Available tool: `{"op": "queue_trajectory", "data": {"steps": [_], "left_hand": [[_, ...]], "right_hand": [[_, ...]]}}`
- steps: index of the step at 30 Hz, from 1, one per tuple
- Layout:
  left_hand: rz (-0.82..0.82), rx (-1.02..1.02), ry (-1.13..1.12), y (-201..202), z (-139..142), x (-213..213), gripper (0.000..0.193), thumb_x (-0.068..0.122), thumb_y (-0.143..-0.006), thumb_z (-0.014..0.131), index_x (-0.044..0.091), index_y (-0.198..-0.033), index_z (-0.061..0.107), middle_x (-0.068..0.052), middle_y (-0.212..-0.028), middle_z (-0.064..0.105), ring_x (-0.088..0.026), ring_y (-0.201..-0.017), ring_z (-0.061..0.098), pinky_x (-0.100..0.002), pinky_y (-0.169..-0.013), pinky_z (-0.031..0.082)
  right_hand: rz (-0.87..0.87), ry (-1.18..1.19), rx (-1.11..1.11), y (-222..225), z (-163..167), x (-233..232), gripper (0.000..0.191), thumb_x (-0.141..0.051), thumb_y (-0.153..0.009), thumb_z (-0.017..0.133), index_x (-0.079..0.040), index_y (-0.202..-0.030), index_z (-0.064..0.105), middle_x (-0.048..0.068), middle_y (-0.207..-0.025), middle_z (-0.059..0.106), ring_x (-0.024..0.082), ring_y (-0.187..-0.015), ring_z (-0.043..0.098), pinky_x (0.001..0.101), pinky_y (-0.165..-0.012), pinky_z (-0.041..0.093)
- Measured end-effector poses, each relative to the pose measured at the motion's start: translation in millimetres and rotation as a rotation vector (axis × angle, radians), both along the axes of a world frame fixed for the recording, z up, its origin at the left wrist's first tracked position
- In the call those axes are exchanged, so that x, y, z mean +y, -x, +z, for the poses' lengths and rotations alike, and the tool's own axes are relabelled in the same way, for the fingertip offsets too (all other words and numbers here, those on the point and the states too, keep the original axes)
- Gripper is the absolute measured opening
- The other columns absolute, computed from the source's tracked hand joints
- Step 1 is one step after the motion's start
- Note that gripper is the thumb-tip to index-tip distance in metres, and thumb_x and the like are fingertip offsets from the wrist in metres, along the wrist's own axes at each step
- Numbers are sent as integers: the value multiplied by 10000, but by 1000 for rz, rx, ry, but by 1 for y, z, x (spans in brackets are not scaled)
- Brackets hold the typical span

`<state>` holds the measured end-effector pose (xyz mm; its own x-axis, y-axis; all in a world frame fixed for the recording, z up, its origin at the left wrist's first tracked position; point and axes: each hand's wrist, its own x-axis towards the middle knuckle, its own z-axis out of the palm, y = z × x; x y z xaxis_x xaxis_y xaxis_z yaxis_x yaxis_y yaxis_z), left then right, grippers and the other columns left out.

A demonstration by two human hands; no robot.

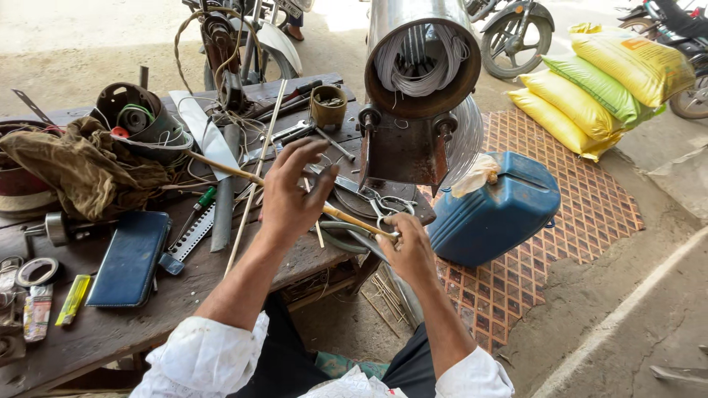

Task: The person winds white wire around a large horizontal metal drum mounted on a workbench, using a long bamboo stick to guide and press the coils, and occasionally rearranges the wound wire by hand.

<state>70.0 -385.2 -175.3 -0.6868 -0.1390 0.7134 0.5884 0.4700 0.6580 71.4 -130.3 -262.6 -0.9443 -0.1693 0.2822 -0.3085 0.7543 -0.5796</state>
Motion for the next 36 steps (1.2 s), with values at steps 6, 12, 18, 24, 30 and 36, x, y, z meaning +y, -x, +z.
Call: {"op": "queue_trajectory", "data": {"steps": [6,12,18,24,30,36], "left_hand": [[-45,-70,23,29,44,18,738,266,-922,800,123,-1544,430,-141,-1121,695,-222,-821,711,-353,-724,613],[-26,9,214,85,69,17,831,434,-999,688,201,-1638,209,-181,-979,750,-290,-777,753,-419,-660,611],[5,3,354,142,71,25,835,312,-995,616,250,-1650,100,-149,-982,794,-272,-689,774,-427,-609,640],[56,14,361,160,77,31,820,169,-930,593,270,-1632,181,-174,-949,769,-269,-696,758,-422,-609,619],[102,29,490,144,112,29,803,124,-866,649,278,-1596,354,-150,-853,774,-305,-686,761,-479,-608,585],[204,11,759,135,148,41,852,47,-821,646,243,-1592,340,-130,-779,743,-328,-648,721,-507,-552,543]], "right_hand": [[95,-37,139,-21,1,2,325,-169,-818,804,-67,-1108,700,120,-1163,704,270,-1067,672,422,-952,532],[12,146,22,-39,-8,5,339,-141,-821,781,-60,-1146,727,112,-1069,733,215,-887,721,328,-793,583],[115,238,-191,-55,-19,28,321,-160,-855,770,-16,-1142,749,96,-981,803,157,-882,733,317,-830,575],[77,370,-204,-68,-9,41,233,-90,-892,742,18,-1098,758,90,-926,798,122,-852,743,262,-747,593],[107,578,127,-76,40,46,162,-2,-959,719,43,-1115,724,88,-961,747,64,-825,665,185,-693,500],[26,476,489,-55,115,45,97,-15,-1047,747,54,-1104,709,80,-952,757,44,-762,602,180,-756,507]]}}
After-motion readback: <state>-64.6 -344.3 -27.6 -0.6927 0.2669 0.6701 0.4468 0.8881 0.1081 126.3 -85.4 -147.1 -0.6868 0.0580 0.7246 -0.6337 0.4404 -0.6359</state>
